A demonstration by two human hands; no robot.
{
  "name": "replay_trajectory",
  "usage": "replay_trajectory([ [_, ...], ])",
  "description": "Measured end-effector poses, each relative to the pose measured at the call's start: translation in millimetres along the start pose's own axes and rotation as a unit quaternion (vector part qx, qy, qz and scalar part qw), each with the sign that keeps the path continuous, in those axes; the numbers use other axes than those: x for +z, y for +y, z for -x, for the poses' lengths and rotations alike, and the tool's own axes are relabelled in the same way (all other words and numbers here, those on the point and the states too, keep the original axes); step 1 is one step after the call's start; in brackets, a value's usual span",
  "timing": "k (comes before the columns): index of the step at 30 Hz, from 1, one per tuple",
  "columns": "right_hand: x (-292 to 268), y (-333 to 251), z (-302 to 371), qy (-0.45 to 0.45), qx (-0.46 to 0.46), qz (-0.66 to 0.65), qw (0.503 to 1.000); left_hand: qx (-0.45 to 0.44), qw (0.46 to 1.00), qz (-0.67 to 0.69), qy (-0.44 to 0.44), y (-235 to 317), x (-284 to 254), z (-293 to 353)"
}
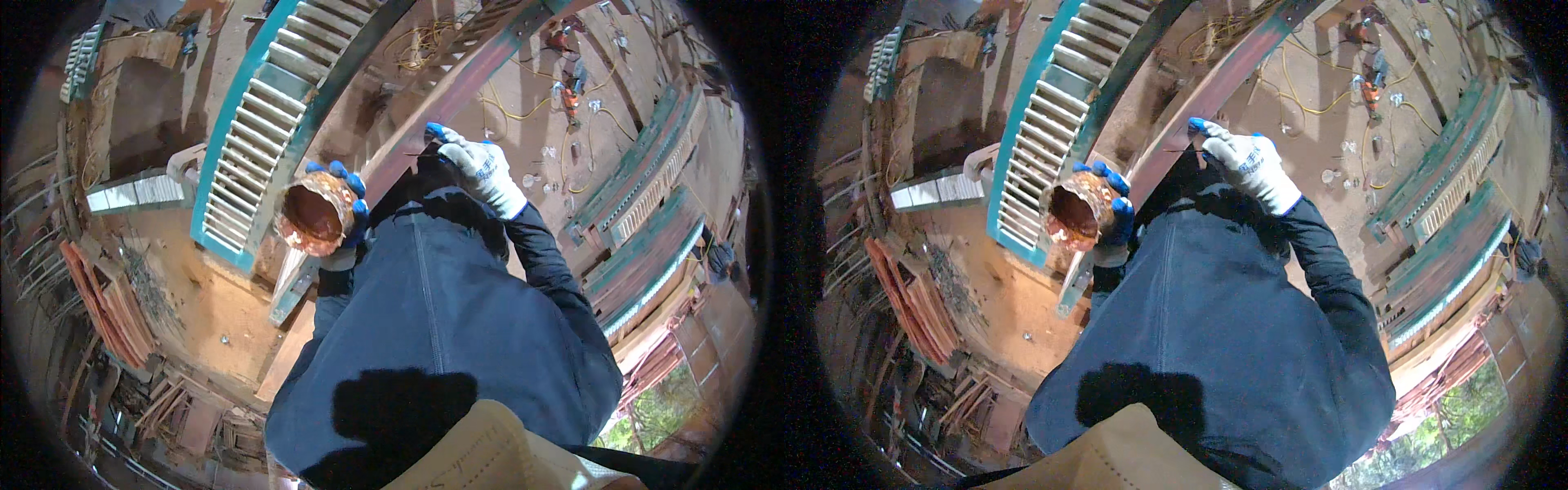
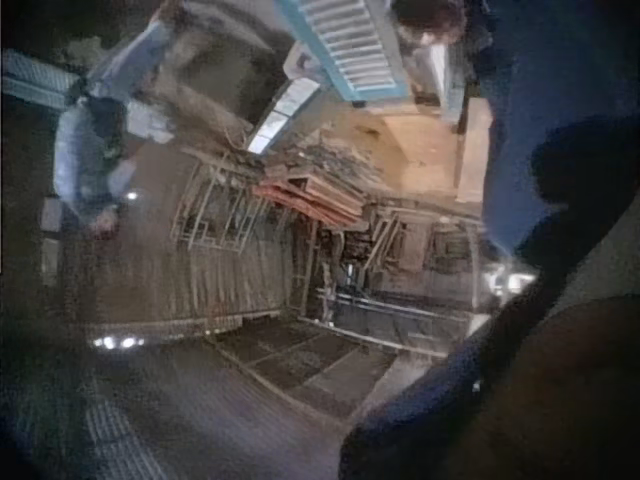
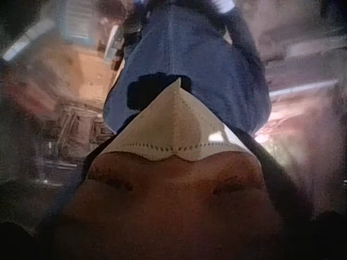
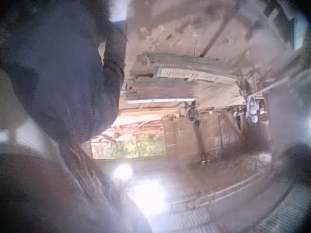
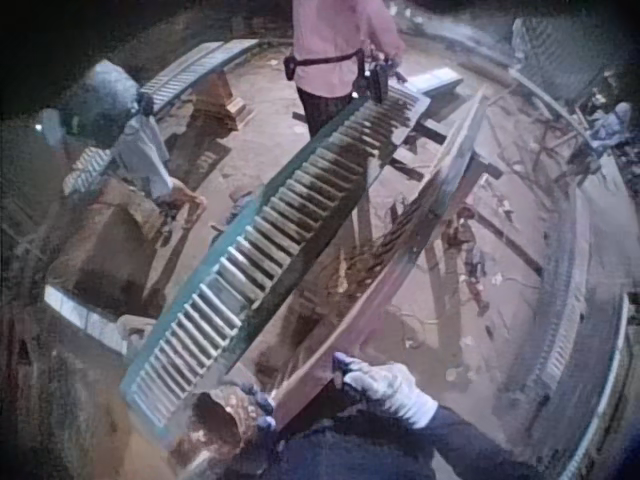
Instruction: The person applies a brown paste-like substance from a small container onto the edges of wooden slats using a small tool. They repeatedly dip the tool into the container and spread the substance along the edges of the slats on a green-framed wooden structure.
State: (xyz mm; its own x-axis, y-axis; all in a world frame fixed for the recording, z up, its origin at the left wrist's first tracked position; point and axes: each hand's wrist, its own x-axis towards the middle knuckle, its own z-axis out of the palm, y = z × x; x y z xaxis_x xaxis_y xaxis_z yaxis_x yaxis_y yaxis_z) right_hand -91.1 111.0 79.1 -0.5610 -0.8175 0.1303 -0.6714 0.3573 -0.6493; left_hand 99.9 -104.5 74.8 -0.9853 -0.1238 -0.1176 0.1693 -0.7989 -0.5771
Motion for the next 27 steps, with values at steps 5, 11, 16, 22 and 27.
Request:
replay_trajectory([
  [5,0.7,14.0,-2.6,0.111,0.038,0.020,0.993,-0.017,0.998,-0.019,0.051,1.0,2.6,-5.3],
  [11,-53.6,-21.1,-19.6,0.158,0.221,-0.184,0.945,-0.022,0.998,-0.061,-0.003,7.7,-6.1,-16.5],
  [16,-100.6,-65.0,-32.9,0.124,0.214,-0.296,0.923,-0.031,0.984,-0.173,-0.005,-3.9,18.7,-51.2],
  [22,-133.1,-111.4,-56.2,0.100,0.014,-0.127,0.987,-0.057,0.951,-0.304,-0.028,-1.9,18.4,-102.1],
  [27,-123.2,-133.6,-70.1,0.058,0.012,0.079,0.995,-0.081,0.901,-0.425,-0.030,9.8,3.3,-128.7],
])
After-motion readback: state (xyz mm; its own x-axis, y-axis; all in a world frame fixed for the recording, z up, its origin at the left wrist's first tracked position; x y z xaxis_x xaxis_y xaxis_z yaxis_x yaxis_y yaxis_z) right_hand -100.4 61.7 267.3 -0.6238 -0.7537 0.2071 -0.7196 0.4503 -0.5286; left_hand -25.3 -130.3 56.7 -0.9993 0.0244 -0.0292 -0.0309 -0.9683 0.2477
